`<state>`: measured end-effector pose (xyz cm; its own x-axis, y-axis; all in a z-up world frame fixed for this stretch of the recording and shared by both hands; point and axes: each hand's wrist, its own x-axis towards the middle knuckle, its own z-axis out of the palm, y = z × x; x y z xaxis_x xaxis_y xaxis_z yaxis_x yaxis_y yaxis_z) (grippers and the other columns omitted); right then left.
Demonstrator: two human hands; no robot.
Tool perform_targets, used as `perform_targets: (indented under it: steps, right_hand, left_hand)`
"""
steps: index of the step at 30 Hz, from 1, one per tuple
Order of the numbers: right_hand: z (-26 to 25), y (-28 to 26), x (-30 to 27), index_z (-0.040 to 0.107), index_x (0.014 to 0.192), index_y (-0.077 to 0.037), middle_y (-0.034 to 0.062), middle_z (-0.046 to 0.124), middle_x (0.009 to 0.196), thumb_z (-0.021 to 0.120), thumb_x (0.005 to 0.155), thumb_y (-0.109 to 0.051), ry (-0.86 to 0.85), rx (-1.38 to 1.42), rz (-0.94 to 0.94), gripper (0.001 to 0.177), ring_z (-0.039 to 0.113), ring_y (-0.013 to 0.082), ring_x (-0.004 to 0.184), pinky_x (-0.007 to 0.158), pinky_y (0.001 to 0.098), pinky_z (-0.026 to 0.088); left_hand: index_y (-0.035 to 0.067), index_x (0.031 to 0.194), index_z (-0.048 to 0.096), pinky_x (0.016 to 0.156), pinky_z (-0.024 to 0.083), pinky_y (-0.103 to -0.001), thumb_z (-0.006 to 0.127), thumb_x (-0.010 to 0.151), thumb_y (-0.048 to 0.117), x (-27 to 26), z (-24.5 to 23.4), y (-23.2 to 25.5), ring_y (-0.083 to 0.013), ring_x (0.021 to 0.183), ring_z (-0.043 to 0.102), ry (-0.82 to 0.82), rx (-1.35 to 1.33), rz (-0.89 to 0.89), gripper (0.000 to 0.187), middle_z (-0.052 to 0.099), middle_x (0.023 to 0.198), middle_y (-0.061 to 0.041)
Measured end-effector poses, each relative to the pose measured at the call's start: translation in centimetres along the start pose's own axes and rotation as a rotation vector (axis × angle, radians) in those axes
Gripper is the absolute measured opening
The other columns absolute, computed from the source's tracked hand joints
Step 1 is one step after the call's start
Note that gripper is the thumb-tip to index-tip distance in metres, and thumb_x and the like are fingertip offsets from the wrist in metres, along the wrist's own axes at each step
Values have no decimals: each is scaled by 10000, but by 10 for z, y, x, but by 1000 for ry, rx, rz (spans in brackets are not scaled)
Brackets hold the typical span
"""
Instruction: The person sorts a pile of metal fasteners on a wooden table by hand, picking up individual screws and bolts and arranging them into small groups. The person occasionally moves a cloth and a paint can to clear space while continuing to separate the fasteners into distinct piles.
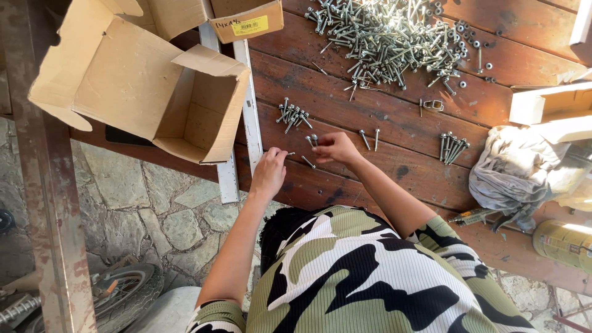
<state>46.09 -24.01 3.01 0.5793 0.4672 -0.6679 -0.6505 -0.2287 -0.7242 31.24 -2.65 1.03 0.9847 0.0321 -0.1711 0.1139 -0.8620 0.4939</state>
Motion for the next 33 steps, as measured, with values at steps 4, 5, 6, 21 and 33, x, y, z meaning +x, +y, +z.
perform_targets:
  steps: [4,5,6,21,33]
  right_hand:
    - [10,-26,-6,713,1125,70,257,721,935,817,829,32,56,-107,-125,316,768,325,732,669,431,701]
    - [9,-30,-7,727,1123,54,261,727,945,811,828,37,88,-156,-139,308,771,335,737,657,437,706]
    - [10,-29,-14,727,1123,54,261,727,945,811,828,37,85,-159,-141,308,771,335,737,657,437,706]
    - [12,-7,-36,762,983,-10,173,746,812,810,776,-98,19,-625,-171,230,737,233,631,487,311,667]
    - [28,-25,-25,734,1008,60,246,735,856,772,828,4,108,-308,-290,192,747,248,687,588,332,687]
  left_hand:
    - [46,1204,680,877,593,-402,679,859,-37,4,4,4,-337,1055,674,72,56,-24,354,611,1122,-127]
    - [34,1152,687,867,595,-401,693,838,-67,9,6,3,-336,1030,679,98,73,-21,329,615,1073,-133]
    - [34,1152,687,867,595,-401,693,838,-67,12,-2,6,-336,1030,679,101,72,-23,329,615,1073,-133]
    - [195,1090,686,803,597,-403,713,765,-28,93,-25,-5,-229,850,739,208,-236,-23,394,718,882,-6]
    - [11,1286,636,908,585,-386,648,874,-123,33,-19,23,-318,1052,703,198,-125,-195,434,629,1163,-204]
